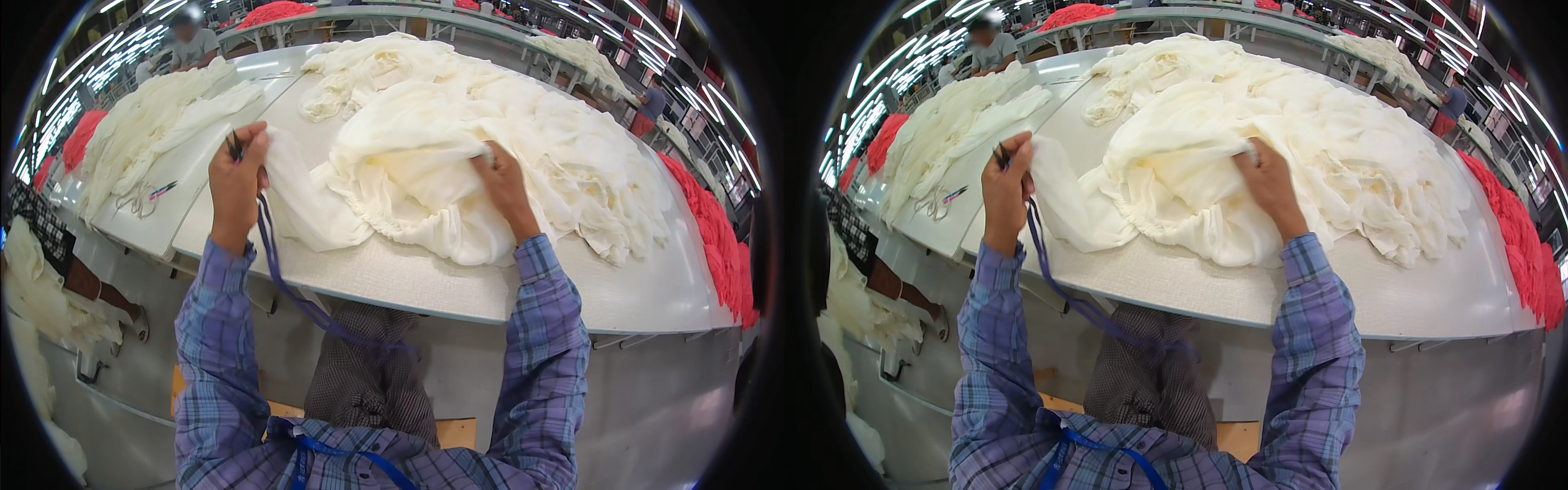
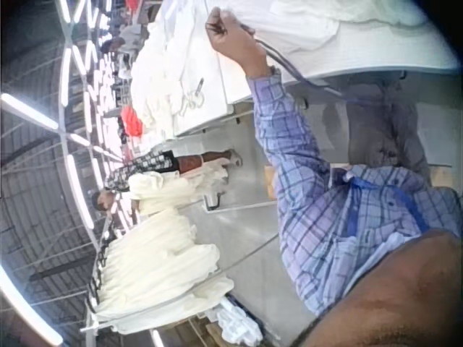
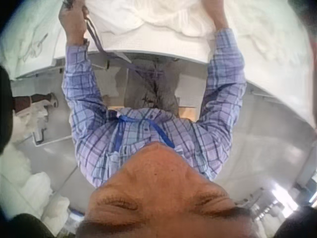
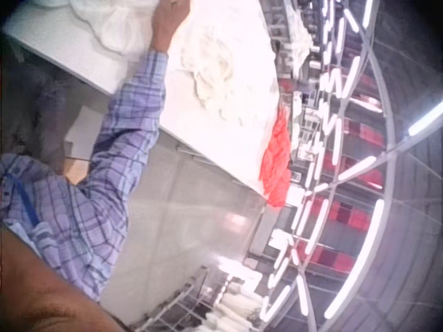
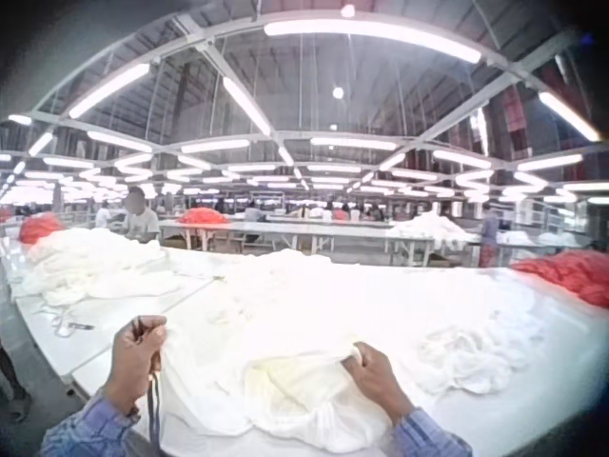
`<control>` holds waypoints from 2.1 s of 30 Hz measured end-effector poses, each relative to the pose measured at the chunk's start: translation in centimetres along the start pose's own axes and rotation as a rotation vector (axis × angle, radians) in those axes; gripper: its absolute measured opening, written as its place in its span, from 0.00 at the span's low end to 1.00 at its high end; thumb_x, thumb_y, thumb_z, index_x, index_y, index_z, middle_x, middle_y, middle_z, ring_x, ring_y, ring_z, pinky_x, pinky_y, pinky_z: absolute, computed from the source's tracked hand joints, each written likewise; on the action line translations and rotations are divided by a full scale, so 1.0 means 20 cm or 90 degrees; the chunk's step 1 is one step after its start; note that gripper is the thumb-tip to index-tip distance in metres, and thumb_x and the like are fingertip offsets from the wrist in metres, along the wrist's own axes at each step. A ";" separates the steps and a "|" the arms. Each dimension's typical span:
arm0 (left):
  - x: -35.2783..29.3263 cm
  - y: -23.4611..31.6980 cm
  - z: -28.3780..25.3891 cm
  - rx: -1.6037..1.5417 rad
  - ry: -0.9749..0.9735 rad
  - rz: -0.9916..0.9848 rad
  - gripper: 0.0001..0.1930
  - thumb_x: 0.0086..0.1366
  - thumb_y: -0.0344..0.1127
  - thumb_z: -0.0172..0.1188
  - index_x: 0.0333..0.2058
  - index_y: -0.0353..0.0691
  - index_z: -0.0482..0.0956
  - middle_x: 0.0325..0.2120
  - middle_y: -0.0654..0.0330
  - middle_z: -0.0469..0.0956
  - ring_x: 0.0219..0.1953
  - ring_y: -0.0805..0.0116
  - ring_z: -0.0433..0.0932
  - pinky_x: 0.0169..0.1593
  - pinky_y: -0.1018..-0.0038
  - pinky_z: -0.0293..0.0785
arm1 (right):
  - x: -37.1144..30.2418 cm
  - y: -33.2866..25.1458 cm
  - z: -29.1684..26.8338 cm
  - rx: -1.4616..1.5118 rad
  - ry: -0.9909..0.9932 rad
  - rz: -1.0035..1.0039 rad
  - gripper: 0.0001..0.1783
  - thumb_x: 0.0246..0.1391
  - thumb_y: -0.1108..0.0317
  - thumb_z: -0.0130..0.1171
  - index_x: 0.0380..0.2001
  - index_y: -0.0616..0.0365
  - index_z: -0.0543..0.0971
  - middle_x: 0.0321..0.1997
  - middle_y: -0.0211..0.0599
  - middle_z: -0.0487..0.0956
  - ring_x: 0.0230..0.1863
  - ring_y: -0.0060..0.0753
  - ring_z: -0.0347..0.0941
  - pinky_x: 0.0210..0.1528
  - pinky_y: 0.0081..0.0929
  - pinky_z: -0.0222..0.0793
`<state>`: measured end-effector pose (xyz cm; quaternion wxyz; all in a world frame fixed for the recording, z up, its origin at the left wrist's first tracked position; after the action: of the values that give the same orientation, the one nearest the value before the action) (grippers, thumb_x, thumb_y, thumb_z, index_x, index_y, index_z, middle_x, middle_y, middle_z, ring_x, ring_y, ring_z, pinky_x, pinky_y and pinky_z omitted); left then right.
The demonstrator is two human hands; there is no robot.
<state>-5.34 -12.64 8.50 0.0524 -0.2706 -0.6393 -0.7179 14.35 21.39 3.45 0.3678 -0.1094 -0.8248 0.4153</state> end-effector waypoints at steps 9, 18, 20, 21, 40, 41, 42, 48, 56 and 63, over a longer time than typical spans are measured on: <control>0.48 -0.38 0.25 0.293 0.055 0.158 0.12 0.64 0.37 0.64 0.42 0.38 0.83 0.24 0.66 0.79 0.24 0.76 0.74 0.31 0.75 0.73 | -0.03 0.24 -0.28 0.163 0.146 0.134 0.12 0.66 0.67 0.55 0.48 0.61 0.78 0.42 0.27 0.81 0.41 0.16 0.74 0.44 0.19 0.70; 0.20 -0.38 0.59 0.475 -0.091 0.334 0.06 0.61 0.36 0.66 0.36 0.44 0.84 0.31 0.60 0.80 0.33 0.62 0.81 0.36 0.69 0.76 | -0.08 0.13 -0.21 0.035 0.203 0.064 0.11 0.65 0.64 0.56 0.42 0.61 0.78 0.31 0.20 0.74 0.32 0.13 0.64 0.35 0.17 0.61; 0.22 -0.41 0.58 0.429 -0.122 0.337 0.05 0.64 0.34 0.65 0.36 0.41 0.84 0.30 0.63 0.81 0.30 0.70 0.79 0.36 0.75 0.75 | -0.09 0.12 -0.20 0.024 0.197 0.067 0.11 0.65 0.64 0.56 0.42 0.61 0.78 0.31 0.20 0.74 0.32 0.13 0.63 0.34 0.16 0.61; 0.22 -0.40 0.59 0.356 -0.182 0.256 0.06 0.65 0.35 0.65 0.36 0.40 0.84 0.30 0.64 0.81 0.30 0.73 0.77 0.35 0.76 0.74 | -0.09 0.11 -0.20 0.014 0.195 0.068 0.11 0.65 0.64 0.56 0.42 0.61 0.78 0.31 0.20 0.74 0.32 0.12 0.63 0.34 0.16 0.61; 0.12 -0.33 0.58 0.066 -0.350 -0.097 0.11 0.64 0.40 0.65 0.29 0.37 0.80 0.22 0.73 0.75 0.21 0.85 0.65 0.24 0.83 0.63 | -0.12 0.10 -0.14 0.047 0.175 0.046 0.15 0.64 0.68 0.59 0.52 0.61 0.76 0.44 0.27 0.79 0.42 0.16 0.71 0.45 0.16 0.67; 0.13 -0.32 0.58 0.026 -0.337 -0.131 0.11 0.65 0.40 0.65 0.29 0.39 0.80 0.22 0.73 0.74 0.20 0.85 0.64 0.23 0.83 0.61 | -0.13 0.09 -0.15 0.039 0.175 0.049 0.16 0.64 0.69 0.59 0.53 0.61 0.75 0.45 0.29 0.79 0.44 0.17 0.71 0.47 0.17 0.68; 0.15 -0.31 0.56 -0.009 -0.320 -0.165 0.10 0.65 0.40 0.65 0.30 0.40 0.80 0.21 0.74 0.73 0.19 0.86 0.63 0.21 0.84 0.59 | -0.12 0.08 -0.14 0.036 0.172 0.050 0.16 0.64 0.70 0.59 0.54 0.61 0.75 0.46 0.30 0.79 0.45 0.18 0.72 0.48 0.17 0.68; 0.16 -0.32 0.51 -0.175 -0.302 -0.222 0.10 0.65 0.42 0.65 0.34 0.43 0.78 0.22 0.72 0.75 0.15 0.88 0.63 0.15 0.86 0.55 | -0.13 0.05 -0.15 0.044 0.148 0.026 0.23 0.60 0.79 0.57 0.59 0.62 0.71 0.44 0.33 0.80 0.44 0.19 0.74 0.47 0.17 0.68; 0.21 -0.37 0.48 -0.219 -0.265 -0.234 0.10 0.66 0.43 0.62 0.34 0.44 0.78 0.21 0.72 0.76 0.15 0.88 0.66 0.13 0.86 0.56 | -0.12 0.04 -0.19 0.063 0.109 0.028 0.14 0.59 0.77 0.62 0.48 0.62 0.77 0.40 0.30 0.81 0.42 0.16 0.75 0.44 0.14 0.69; 0.26 -0.45 0.48 -0.264 -0.208 -0.251 0.11 0.66 0.46 0.62 0.33 0.46 0.79 0.20 0.72 0.75 0.13 0.86 0.66 0.12 0.85 0.55 | -0.13 0.06 -0.23 0.252 -0.008 0.127 0.09 0.63 0.67 0.62 0.28 0.55 0.76 0.28 0.18 0.74 0.31 0.09 0.63 0.34 0.12 0.59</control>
<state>-10.48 -0.48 3.24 -0.2472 -0.2581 -0.5196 -0.7761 19.30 23.69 2.85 0.3344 -0.1135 -0.7145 0.6039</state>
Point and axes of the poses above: each hand's wrist, its own x-axis towards the middle knuckle, its own z-axis out of the palm, y = z × x, the point moved 2 cm from there along x, towards the middle knuckle
